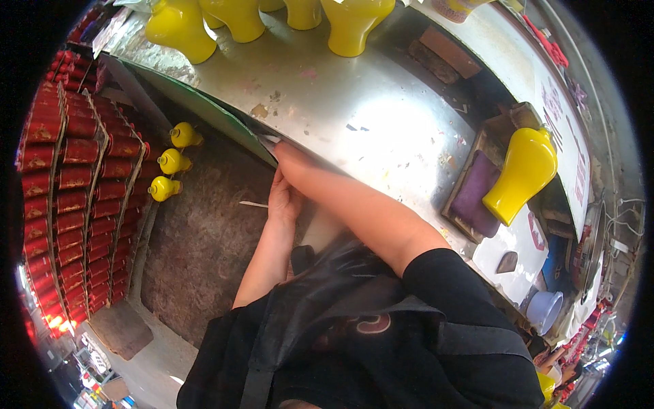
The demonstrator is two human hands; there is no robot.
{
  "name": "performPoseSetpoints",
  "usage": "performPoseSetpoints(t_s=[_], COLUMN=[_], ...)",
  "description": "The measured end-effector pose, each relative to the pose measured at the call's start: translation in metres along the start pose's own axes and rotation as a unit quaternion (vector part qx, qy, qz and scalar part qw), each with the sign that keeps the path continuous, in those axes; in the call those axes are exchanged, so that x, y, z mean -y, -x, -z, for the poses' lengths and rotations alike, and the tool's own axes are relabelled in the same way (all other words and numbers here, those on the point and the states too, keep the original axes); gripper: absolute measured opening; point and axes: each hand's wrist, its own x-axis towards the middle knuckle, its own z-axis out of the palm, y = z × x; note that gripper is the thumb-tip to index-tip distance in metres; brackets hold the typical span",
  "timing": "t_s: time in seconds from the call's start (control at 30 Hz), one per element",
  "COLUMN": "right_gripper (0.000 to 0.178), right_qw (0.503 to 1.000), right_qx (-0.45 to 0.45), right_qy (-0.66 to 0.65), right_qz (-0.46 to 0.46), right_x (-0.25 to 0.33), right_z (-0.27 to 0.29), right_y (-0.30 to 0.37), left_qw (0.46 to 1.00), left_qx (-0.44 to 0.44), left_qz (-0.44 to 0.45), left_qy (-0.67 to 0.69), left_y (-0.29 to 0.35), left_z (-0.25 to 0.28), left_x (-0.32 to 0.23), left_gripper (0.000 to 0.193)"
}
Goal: The person handles yellow plastic objects, wipes a metal work surface, and applies printed labels to the base of each object. They peel labels from a sheet, position them on the object, and smooth them down by hand.
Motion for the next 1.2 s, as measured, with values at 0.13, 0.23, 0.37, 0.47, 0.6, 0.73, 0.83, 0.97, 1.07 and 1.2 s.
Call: performPoseSetpoints(t_s=[0.13, 0.23, 0.37, 0.47, 0.6, 0.73, 0.83, 0.97, 1.07, 1.2], right_gripper=[0.046, 0.052, 0.052, 0.046, 0.039, 0.038, 0.036, 0.032, 0.026, 0.018], right_qw=[0.986, 0.983, 0.98, 0.984, 0.98, 0.957, 0.967, 0.979, 0.978, 0.953], right_qx=[-0.013, -0.079, -0.059, -0.024, -0.028, -0.022, -0.038, -0.033, -0.083, -0.161], right_qy=[-0.162, -0.166, -0.179, -0.174, -0.197, -0.29, -0.248, -0.188, -0.117, -0.02], right_qz=[-0.04, -0.027, -0.06, 0.02, 0.021, -0.001, -0.036, 0.075, 0.15, 0.255], right_x=[-0.018, -0.021, -0.019, -0.016, -0.008, -0.002, 0.003, 0.007, 0.013, 0.017], right_z=[-0.017, -0.026, -0.012, 0.004, 0.01, 0.006, 0.01, 0.017, 0.022, 0.031], right_y=[-0.021, -0.026, -0.008, 0.018, 0.037, 0.044, 0.049, 0.077, 0.09, 0.1], left_qw=[1.0, 0.999, 0.995, 0.995, 0.987, 0.985, 0.978, 0.854, 0.833, 0.854], left_qx=[-0.01, -0.019, -0.043, -0.08, -0.108, -0.079, -0.074, -0.268, -0.242, -0.191], left_qz=[0.008, -0.005, 0.025, -0.011, -0.014, -0.008, -0.013, -0.204, -0.212, -0.159], left_qy=[-0.015, -0.034, 0.086, -0.053, -0.117, -0.151, -0.196, -0.396, -0.45, -0.456], left_y=[-0.01, -0.011, -0.001, -0.004, -0.011, -0.022, -0.027, -0.037, -0.044, -0.055], left_z=[0.012, 0.011, -0.015, -0.038, -0.039, -0.011, 0.009, 0.012, 0.013, 0.019], left_x=[-0.002, -0.003, -0.007, -0.013, -0.014, -0.016, -0.017, -0.015, -0.037, -0.049], left_gripper=[0.051, 0.05, 0.045, 0.039, 0.036, 0.037, 0.045, 0.057, 0.067, 0.071])
